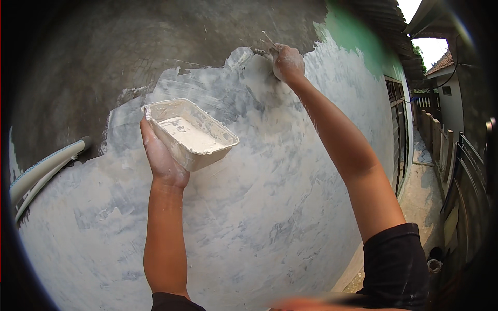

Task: Applying white putty to an exterior cement wall using a plastic spreader.

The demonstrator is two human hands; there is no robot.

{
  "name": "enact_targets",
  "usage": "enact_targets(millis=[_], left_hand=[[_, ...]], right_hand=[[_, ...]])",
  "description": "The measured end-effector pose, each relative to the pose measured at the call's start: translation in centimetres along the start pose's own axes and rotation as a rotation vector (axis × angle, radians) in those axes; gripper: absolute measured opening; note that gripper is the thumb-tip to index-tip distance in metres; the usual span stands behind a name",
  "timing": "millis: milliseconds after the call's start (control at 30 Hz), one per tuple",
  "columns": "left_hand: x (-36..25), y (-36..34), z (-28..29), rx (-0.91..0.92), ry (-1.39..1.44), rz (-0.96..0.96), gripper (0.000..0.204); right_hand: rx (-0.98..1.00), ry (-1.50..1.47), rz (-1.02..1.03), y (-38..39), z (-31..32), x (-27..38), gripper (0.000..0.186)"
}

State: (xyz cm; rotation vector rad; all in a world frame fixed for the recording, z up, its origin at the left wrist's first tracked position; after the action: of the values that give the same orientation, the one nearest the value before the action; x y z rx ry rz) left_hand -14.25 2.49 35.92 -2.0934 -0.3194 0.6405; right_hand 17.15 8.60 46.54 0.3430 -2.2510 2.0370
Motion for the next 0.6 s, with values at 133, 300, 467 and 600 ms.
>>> enact_targets(millis=[133,300,467,600], left_hand=[[-0.5,0.9,0.1,-0.032,0.014,0.020,0.053],[-2.2,-0.1,1.3,-0.049,0.008,-0.060,0.054],[-2.3,-0.6,1.3,-0.035,0.067,-0.097,0.053],[-1.9,-0.4,1.1,-0.025,0.066,-0.109,0.052]], right_hand=[[0.049,0.126,-0.104,-0.8,-1.2,0.0,0.022],[0.122,0.075,0.170,5.1,0.1,6.9,0.023],[0.385,-0.071,0.394,10.4,2.8,10.0,0.022],[0.290,-0.097,0.293,8.2,3.7,8.2,0.023]])
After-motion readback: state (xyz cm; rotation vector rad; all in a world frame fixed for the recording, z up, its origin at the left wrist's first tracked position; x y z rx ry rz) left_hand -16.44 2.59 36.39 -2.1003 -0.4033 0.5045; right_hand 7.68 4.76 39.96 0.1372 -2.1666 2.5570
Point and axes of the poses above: each hand's wrist, its own y-axis away from the middle knuckle, its own z-axis out of the back of the hand, x = y × z, the point moved 3 cm from there along -y, towards the middle knuckle, and after that the axes turned 14 degrees about y, right-handed, at the moved point
